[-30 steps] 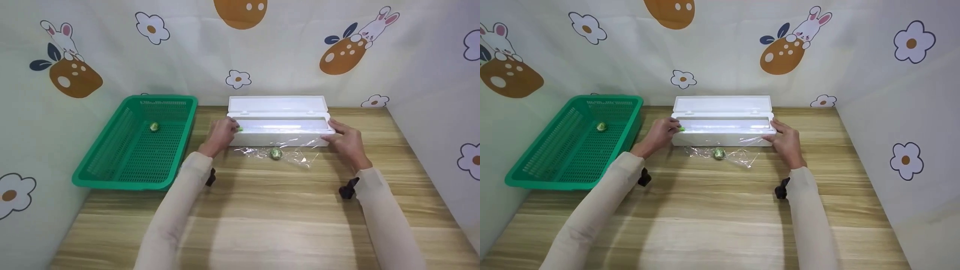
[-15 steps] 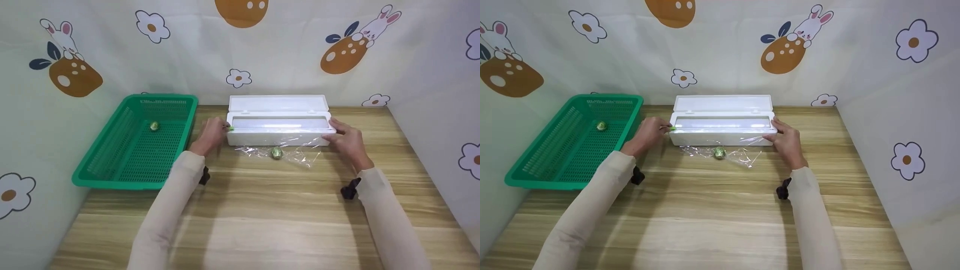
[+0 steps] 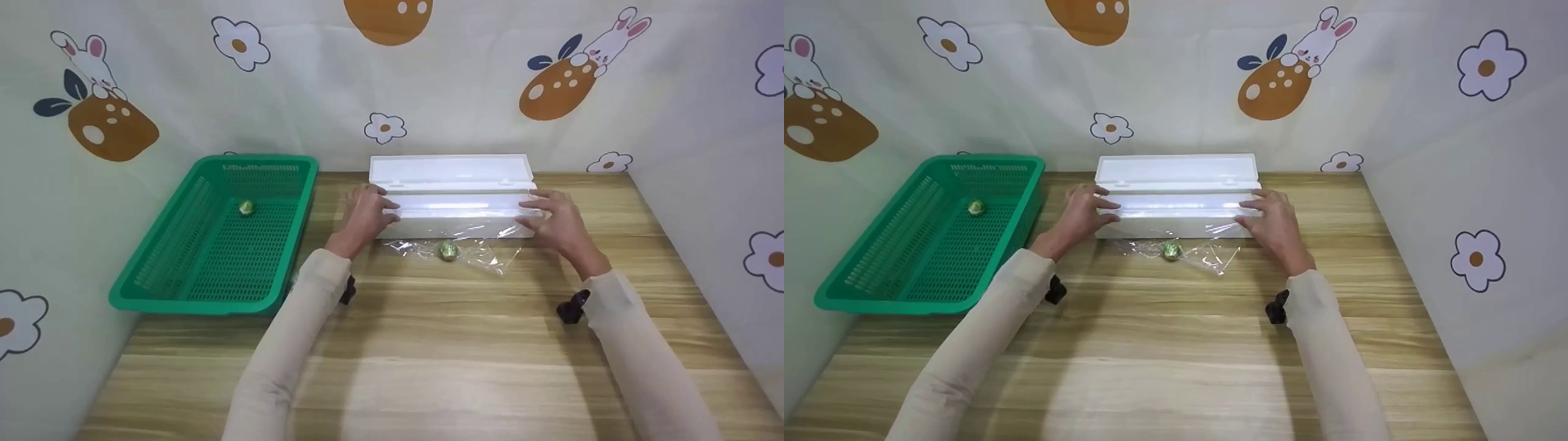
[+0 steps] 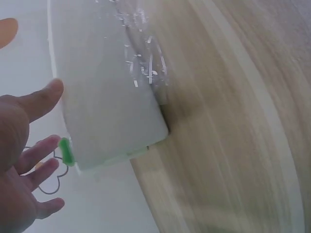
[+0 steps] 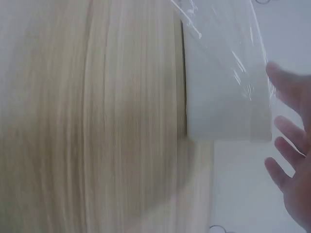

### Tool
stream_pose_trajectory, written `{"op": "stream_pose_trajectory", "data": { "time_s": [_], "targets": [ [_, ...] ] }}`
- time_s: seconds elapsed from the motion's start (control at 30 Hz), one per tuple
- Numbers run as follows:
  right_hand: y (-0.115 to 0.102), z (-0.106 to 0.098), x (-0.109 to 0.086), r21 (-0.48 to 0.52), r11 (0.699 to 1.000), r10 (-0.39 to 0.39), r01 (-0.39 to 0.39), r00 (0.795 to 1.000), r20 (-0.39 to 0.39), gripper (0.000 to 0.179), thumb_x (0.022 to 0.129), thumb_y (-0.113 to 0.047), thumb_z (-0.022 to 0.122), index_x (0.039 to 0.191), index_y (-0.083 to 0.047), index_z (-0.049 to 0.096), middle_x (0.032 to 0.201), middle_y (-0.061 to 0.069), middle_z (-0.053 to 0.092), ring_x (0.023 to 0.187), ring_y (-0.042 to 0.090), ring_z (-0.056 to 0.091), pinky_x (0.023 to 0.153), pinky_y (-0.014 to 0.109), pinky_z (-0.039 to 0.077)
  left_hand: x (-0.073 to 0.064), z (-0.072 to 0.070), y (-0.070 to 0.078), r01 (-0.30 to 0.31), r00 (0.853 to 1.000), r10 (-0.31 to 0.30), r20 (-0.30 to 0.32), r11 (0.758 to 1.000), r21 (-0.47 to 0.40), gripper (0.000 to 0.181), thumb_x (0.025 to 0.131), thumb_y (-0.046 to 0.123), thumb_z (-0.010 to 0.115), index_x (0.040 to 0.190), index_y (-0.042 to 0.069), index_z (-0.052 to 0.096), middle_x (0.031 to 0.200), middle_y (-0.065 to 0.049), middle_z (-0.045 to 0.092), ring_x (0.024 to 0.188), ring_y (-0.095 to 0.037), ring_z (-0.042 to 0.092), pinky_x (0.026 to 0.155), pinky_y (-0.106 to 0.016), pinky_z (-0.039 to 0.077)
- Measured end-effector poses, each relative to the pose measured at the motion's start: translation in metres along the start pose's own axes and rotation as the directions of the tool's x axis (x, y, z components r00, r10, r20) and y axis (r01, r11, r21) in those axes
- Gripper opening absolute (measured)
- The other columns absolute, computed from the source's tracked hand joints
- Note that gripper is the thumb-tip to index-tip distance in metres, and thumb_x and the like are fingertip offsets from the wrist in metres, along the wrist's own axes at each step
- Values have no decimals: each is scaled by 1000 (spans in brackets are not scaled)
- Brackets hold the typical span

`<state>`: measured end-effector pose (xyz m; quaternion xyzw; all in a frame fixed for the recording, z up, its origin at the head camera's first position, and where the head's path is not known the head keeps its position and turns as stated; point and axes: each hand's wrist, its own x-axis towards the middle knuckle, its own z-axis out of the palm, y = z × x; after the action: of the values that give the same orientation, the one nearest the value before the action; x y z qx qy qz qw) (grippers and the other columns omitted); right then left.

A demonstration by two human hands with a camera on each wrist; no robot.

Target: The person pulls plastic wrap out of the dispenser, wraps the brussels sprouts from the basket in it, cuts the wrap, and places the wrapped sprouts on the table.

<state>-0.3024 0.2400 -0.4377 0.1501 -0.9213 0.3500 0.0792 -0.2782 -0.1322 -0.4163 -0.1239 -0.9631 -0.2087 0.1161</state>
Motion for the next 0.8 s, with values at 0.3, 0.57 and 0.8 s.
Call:
{"op": "stream_pose_trajectory", "data": {
  "time_s": [0.3,0.57,0.8],
  "targets": [
    [-9,12,-2,-49,997,-65,59,991,-120,13,83,-4,78,94,3,76,122,24,67,117,42,52,105,56,34,-6,9,-7,-128,985,126,-121,992,-5,12,83,18,81,87,7,81,121,-17,69,120,-37,55,106,-54,39],
    [-5,14,-6,25,996,-81,85,987,-137,10,83,-2,78,90,5,74,115,23,70,114,39,55,104,51,38,-10,11,-10,-234,959,227,-169,972,-24,10,81,11,82,81,1,78,109,-17,71,112,-38,57,102,-54,41],
    [-5,12,-10,70,991,-103,116,981,-162,7,83,1,76,89,5,74,101,20,74,103,33,60,99,43,41,-15,10,-13,-299,946,286,-154,952,-71,10,82,8,80,81,-1,76,91,-18,71,94,-37,61,86,-51,48]
  ]
}}
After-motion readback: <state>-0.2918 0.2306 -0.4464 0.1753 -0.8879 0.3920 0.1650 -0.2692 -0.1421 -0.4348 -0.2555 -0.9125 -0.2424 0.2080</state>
